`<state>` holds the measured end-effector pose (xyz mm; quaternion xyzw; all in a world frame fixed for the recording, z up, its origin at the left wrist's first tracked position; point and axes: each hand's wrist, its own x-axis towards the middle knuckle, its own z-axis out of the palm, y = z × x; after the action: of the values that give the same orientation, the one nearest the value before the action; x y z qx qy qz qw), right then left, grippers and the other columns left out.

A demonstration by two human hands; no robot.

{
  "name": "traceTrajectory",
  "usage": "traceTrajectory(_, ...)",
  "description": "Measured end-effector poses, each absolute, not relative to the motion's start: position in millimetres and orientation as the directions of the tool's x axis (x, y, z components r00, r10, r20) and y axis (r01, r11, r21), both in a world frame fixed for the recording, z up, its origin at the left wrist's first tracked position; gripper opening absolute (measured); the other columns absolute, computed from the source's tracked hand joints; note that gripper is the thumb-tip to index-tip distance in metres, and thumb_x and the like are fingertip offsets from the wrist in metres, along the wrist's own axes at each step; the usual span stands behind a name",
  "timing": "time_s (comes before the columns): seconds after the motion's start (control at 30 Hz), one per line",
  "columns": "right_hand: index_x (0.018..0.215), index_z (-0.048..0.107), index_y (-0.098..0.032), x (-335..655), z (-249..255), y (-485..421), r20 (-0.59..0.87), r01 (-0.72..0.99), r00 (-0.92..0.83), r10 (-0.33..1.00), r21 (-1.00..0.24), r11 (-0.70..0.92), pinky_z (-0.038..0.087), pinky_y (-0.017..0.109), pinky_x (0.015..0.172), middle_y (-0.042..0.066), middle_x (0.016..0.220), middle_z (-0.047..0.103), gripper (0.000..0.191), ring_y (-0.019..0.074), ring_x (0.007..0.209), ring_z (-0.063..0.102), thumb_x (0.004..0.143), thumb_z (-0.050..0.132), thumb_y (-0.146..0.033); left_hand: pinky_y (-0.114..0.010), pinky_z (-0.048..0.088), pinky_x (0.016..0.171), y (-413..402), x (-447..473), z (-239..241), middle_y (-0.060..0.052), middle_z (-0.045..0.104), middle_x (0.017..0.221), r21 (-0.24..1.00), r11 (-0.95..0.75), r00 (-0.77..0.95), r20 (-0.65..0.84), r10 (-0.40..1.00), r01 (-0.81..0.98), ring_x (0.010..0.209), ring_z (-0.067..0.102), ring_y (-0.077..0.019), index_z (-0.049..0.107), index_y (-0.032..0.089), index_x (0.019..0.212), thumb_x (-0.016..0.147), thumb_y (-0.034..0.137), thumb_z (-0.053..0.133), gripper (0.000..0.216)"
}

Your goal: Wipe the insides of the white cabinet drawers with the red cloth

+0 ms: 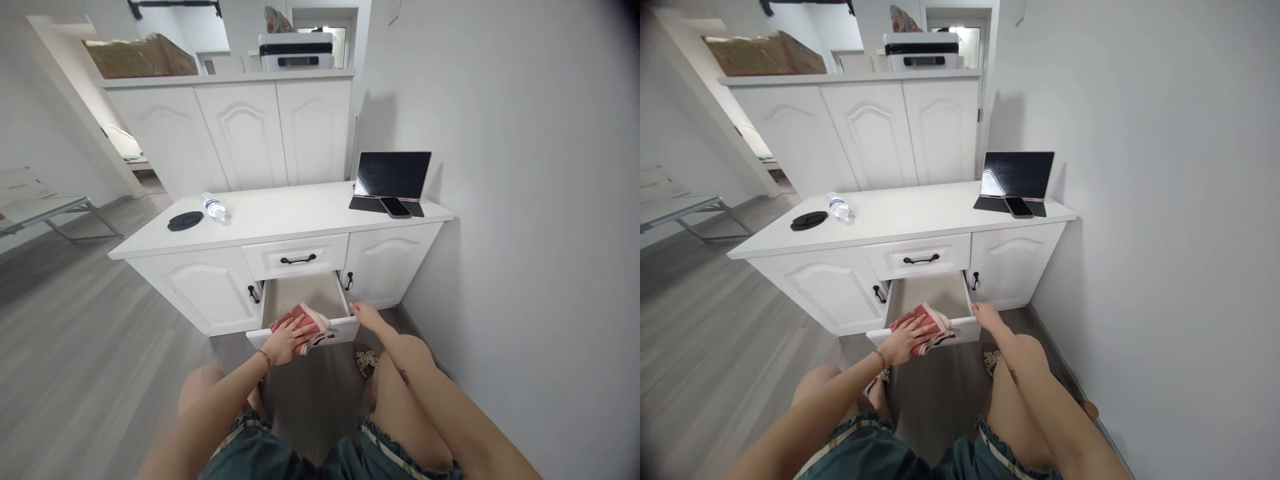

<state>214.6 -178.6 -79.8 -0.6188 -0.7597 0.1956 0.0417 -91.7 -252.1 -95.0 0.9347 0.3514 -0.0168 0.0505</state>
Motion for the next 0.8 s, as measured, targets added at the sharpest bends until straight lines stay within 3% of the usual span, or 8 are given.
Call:
traceTrajectory(0.13,0.095,0.068,-0.014,212.7,-77.7,-186.1,-0.152,0.927,-0.245,0.958,-0.327,0.185,0.041,0.028,0.074,0.013,0.093,0.072,0.039,0.0233,0.089,0.066,0.097,0.033,-0.032,-0.052,0.012,0.113,-267.4,-137.6,-89.1,0.005,0.030,0.154,0.074,-0.699,0.702,-0.123,0.701,0.711,0.143,0.010,-0.0316,0.033,0.037,0.143,0.070,0.014,0.056,0.080)
traceTrajectory(0.27,0.114,0.060,-0.014,197.3,-69.3,-204.6,-0.055,0.918,-0.279,0.959,-0.307,0.249,0.040,0.030,0.085,0.014,0.112,0.066,0.032,0.0238,0.104,0.059,0.096,0.036,-0.026,-0.054,0.014,0.113,-281.9,-171.4,-79.8,0.004,0.032,0.154,0.084,-0.652,0.656,-0.159,0.738,0.754,0.143,0.010,-0.0336,0.035,0.038,0.142,0.074,0.015,0.055,0.075)
traceTrajectory(0.37,0.112,0.059,-0.015,174.8,-71.9,-227.3,0.009,0.858,-0.458,0.889,-0.257,0.445,0.039,0.032,0.090,0.013,0.112,0.063,0.032,0.0231,0.106,0.057,0.096,0.033,-0.024,-0.053,0.016,0.113,-290.8,-187.4,-69.7,0.001,0.036,0.152,0.112,-0.601,0.611,-0.142,0.779,0.792,0.143,0.014,-0.0344,0.042,0.035,0.139,0.076,0.018,0.057,0.067)
traceTrajectory(0.47,0.108,0.061,-0.016,148.8,-92.0,-253.0,-0.049,0.691,-0.715,0.698,-0.206,0.693,0.044,0.033,0.086,0.012,0.104,0.065,0.030,0.0226,0.099,0.060,0.095,0.034,-0.022,-0.051,0.017,0.114,-299.7,-201.6,-58.7,-0.002,0.037,0.151,0.184,-0.502,0.529,-0.150,0.836,0.845,0.143,0.017,-0.0316,0.050,0.031,0.135,0.078,0.016,0.053,0.059)
traceTrajectory(0.57,0.130,0.049,-0.017,123.9,-121.4,-271.4,-0.110,0.681,-0.728,0.676,-0.218,0.699,0.048,0.033,0.083,0.014,0.124,0.059,0.040,0.0245,0.101,0.062,0.090,0.045,-0.022,-0.053,0.021,0.112,-310.0,-216.4,-54.5,-0.005,0.040,0.149,0.365,-0.218,0.295,-0.172,0.940,0.905,0.140,0.026,-0.0295,0.050,0.027,0.134,0.080,0.018,0.048,0.055)
traceTrajectory(0.63,0.139,0.040,-0.016,108.5,-137.8,-275.3,-0.160,0.752,-0.656,0.738,-0.234,0.617,0.050,0.033,0.083,0.016,0.134,0.052,0.050,0.0255,0.102,0.063,0.089,0.046,-0.021,-0.051,0.027,0.109,-316.2,-224.0,-58.9,-0.007,0.052,0.140,0.604,0.006,0.114,-0.160,0.981,0.797,0.132,0.041,-0.0285,0.053,0.024,0.132,0.081,0.025,0.049,0.051)
traceTrajectory(0.7,0.138,0.042,-0.016,94.6,-147.9,-272.9,-0.204,0.812,-0.578,0.790,-0.245,0.530,0.051,0.033,0.083,0.018,0.132,0.054,0.048,0.0264,0.102,0.064,0.090,0.044,-0.021,-0.047,0.036,0.104,-320.4,-227.3,-68.0,-0.007,0.067,0.121,0.823,0.178,-0.009,-0.206,0.978,0.539,0.116,0.057,-0.0284,0.062,0.021,0.120,0.077,0.031,0.053,0.045)
traceTrajectory(0.8,0.124,0.057,-0.015,79.6,-152.0,-263.2,-0.233,0.847,-0.524,0.819,-0.245,0.472,0.051,0.033,0.082,0.017,0.119,0.063,0.037,0.0273,0.099,0.066,0.092,0.039,-0.019,-0.047,0.049,0.090,-322.2,-224.1,-82.9,-0.007,0.075,0.090,0.908,0.398,-0.146,-0.379,0.914,0.134,0.091,0.068,-0.0291,0.070,0.019,0.094,0.072,0.037,0.058,0.032)
